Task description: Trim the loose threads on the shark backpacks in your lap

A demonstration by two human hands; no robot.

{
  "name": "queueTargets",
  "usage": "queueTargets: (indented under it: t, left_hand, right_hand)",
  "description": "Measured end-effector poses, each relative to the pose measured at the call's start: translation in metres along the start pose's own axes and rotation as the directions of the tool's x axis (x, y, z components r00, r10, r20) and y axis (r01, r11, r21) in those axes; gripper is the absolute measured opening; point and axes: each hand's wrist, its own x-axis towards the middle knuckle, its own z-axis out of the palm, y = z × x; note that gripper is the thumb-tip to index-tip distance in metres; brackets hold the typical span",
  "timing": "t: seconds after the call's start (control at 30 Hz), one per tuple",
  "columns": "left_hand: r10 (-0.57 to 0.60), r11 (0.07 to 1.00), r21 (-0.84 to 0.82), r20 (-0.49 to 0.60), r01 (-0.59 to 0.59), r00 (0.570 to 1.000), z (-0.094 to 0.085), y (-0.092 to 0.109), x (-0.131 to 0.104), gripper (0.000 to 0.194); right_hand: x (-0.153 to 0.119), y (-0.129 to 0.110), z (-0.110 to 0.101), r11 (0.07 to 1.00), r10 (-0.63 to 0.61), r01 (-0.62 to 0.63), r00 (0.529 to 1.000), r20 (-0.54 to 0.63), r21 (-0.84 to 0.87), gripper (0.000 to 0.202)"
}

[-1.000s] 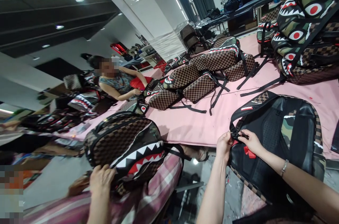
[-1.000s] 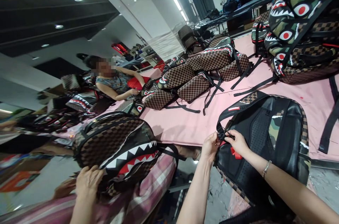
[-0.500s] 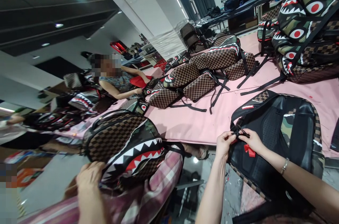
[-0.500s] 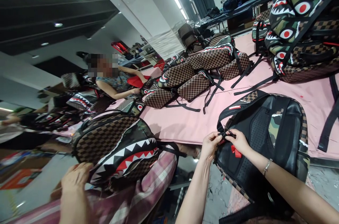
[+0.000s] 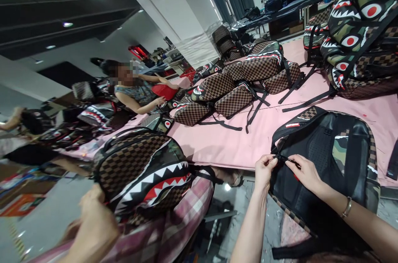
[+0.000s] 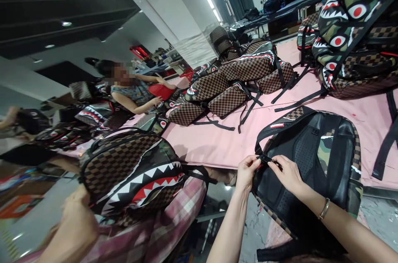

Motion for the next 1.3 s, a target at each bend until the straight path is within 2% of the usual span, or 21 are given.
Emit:
queueTargets:
  t: [0.23, 0.33, 0.43, 0.53, 0.7, 0.87, 1.1, 1.3]
  left_hand:
    - [0.049, 0.996, 0.074, -0.016, -0.047, 0.999, 0.003, 0.001, -0.006, 0.019]
    - [0.065, 0.992, 0.108, -0.015, -0.063, 0.998, 0.003, 0.001, -0.006, 0.018]
    - [0.078, 0.986, 0.145, -0.003, -0.077, 0.997, 0.003, 0.002, -0.007, 0.016]
    - [0.103, 0.977, 0.187, 0.009, -0.103, 0.995, 0.003, 0.005, -0.009, 0.015]
    - [0.157, 0.943, 0.290, 0.051, -0.166, 0.986, 0.001, 0.015, -0.010, 0.012]
    - [0.172, 0.904, 0.377, 0.109, -0.201, 0.979, -0.001, 0.023, -0.011, 0.007]
    - [0.153, 0.883, 0.420, 0.162, -0.209, 0.975, 0.000, 0.028, -0.007, 0.006]
    - [0.134, 0.879, 0.433, 0.179, -0.200, 0.975, -0.001, 0.028, -0.005, 0.007]
  right_hand:
    - [0.002, 0.000, 0.005, 0.972, -0.133, 0.123, 0.990, -0.039, -0.201, 0.030]
    - [0.002, 0.002, 0.005, 0.958, -0.174, 0.161, 0.984, -0.034, -0.236, 0.030]
    - [0.002, 0.002, 0.004, 0.971, -0.153, 0.146, 0.988, -0.021, -0.188, 0.029]
    - [0.003, 0.000, 0.000, 0.992, -0.075, 0.073, 0.997, -0.012, -0.103, 0.027]
    - [0.008, -0.003, -0.010, 0.997, -0.043, 0.049, 0.996, 0.083, -0.063, 0.026]
    - [0.017, -0.004, -0.021, 0.984, -0.111, 0.130, 0.982, 0.150, -0.123, 0.028]
    - [0.032, -0.003, -0.036, 0.943, -0.204, 0.261, 0.943, 0.264, -0.205, 0.031]
    - [0.037, 0.001, -0.038, 0.929, -0.239, 0.305, 0.927, 0.287, -0.210, 0.030]
